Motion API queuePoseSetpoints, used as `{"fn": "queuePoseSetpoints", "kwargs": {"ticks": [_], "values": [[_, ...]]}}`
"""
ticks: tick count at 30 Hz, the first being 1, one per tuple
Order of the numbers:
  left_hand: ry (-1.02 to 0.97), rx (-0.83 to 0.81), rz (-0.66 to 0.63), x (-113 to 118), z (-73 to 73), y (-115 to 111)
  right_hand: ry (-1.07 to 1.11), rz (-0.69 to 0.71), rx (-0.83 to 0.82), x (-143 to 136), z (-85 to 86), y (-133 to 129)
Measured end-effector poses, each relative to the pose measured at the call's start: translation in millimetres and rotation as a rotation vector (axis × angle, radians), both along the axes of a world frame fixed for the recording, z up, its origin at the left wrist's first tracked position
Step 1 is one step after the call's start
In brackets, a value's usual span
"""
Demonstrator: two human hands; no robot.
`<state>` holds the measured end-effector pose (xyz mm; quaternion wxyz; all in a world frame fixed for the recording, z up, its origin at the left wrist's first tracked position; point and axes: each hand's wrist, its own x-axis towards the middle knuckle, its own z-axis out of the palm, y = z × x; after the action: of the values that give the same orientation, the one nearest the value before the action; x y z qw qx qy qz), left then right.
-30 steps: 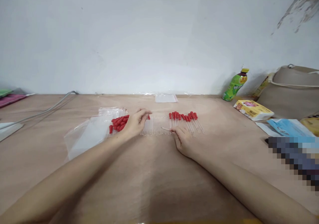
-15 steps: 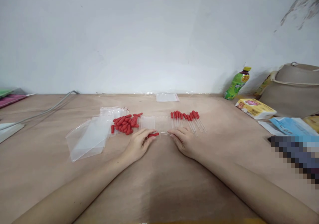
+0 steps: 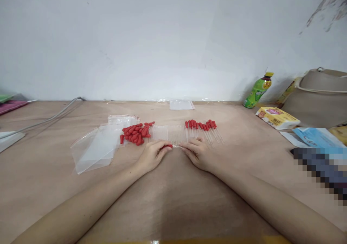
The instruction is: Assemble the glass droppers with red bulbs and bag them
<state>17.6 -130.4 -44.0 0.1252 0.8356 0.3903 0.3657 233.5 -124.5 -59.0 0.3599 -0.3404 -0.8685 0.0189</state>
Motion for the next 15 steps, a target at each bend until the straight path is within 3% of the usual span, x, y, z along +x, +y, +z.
{"fn": "queuePoseSetpoints", "kwargs": {"ticks": [8,15], "values": [[0.062,-0.018,-0.106,0.7,-2.5,-1.2,-0.122,0.038,0.009,6.0,5.6,1.0],[0.086,0.056,-0.064,2.4,-1.7,0.5,-0.143,-0.009,0.141,4.1,3.1,-0.6]]}}
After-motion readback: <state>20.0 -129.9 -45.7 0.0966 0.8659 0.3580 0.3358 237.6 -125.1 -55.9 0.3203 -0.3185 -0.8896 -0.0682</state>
